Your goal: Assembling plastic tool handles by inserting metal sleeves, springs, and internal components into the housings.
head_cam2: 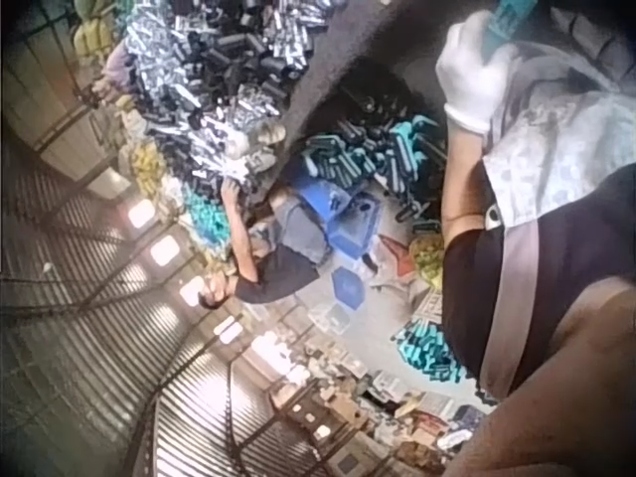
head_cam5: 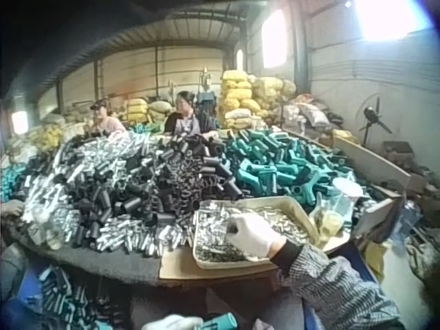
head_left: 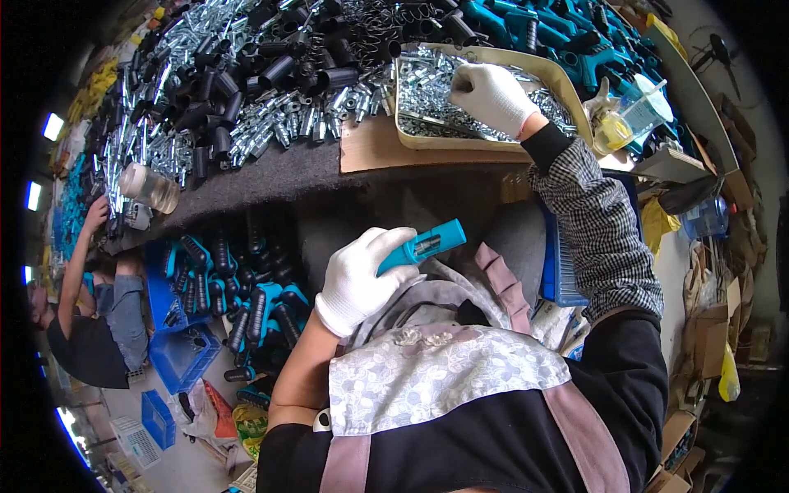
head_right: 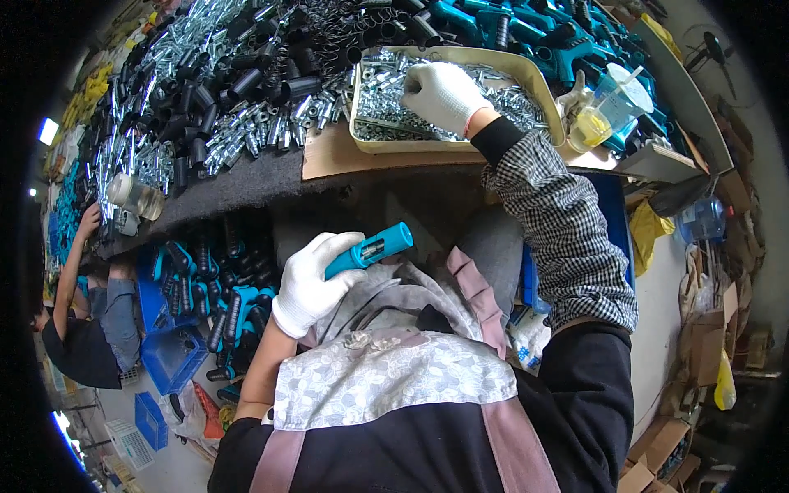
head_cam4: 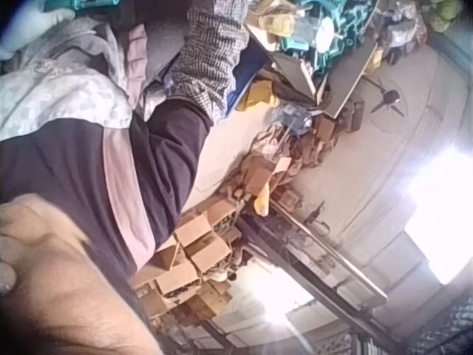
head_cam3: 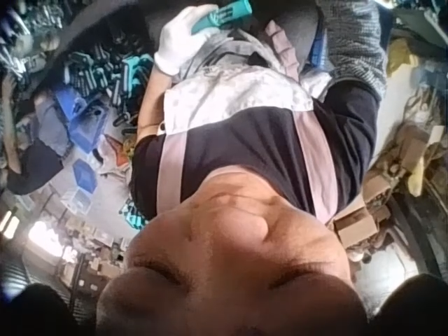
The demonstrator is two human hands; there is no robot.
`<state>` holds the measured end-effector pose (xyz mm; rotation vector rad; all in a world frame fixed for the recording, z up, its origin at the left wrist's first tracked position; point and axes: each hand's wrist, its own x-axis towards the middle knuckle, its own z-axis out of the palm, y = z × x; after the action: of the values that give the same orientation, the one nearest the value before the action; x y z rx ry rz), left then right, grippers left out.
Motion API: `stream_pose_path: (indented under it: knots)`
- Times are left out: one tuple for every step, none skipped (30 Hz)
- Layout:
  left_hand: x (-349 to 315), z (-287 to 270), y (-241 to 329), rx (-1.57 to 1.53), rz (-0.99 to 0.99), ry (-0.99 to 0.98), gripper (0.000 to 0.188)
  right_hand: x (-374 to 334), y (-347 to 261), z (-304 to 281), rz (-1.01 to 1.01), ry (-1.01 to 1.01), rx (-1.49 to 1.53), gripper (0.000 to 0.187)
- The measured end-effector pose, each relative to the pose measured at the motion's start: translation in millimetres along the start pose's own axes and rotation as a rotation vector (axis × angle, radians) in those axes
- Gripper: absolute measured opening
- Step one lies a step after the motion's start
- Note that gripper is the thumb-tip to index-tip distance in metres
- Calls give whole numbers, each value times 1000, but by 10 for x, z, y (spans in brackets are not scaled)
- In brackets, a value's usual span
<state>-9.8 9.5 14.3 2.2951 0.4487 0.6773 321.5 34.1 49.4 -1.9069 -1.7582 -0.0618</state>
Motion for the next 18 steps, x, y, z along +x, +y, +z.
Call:
stream_pose_path:
  knots:
    - [24,4,6,-4,7,-2,46,-6,29,-15,5,-3,-3,18]
    - [40,8,16,9,27,-7,45,-18,79,3,24,-19,12,18]
    - [52,10,25,23,46,-11,45,-27,122,13,41,-34,29,18]
    - [47,16,23,32,49,-9,45,-34,111,-1,59,-36,59,19]
    - [46,13,34,33,50,-7,45,-46,107,-32,71,-18,126,19]
    - [48,6,51,37,54,-8,45,-63,100,-72,84,1,193,19]
    - [31,-7,55,45,48,-4,45,-77,-3,-125,193,-49,313,20]
    - [23,-25,57,46,44,-4,45,-121,-49,-133,180,-44,389,20]
    - [20,-50,57,58,47,-13,46,-172,-94,-139,167,-38,465,19]
    - [17,-64,51,67,52,-24,47,-246,-195,-166,127,-63,521,17]
    - [7,-84,55,68,44,-20,47,-311,-350,-239,173,-140,577,16]
    - [-4,-103,59,82,41,-9,47,-389,-490,-283,218,-219,631,16]
    - [6,-116,74,95,48,-2,47,-482,-567,-289,271,-243,696,16]
    - [15,-122,80,111,56,2,48,-563,-621,-311,317,-291,760,17]
    - [24,-125,82,109,57,4,48,-655,-631,-296,351,-320,848,23]
    - [43,-121,84,119,87,7,48,-755,-637,-316,371,-375,870,23]
    - [41,-121,78,133,109,14,48,-862,-695,-297,420,-373,962,22]
    - [37,-122,76,133,104,17,48,-963,-709,-241,456,-378,1007,20]
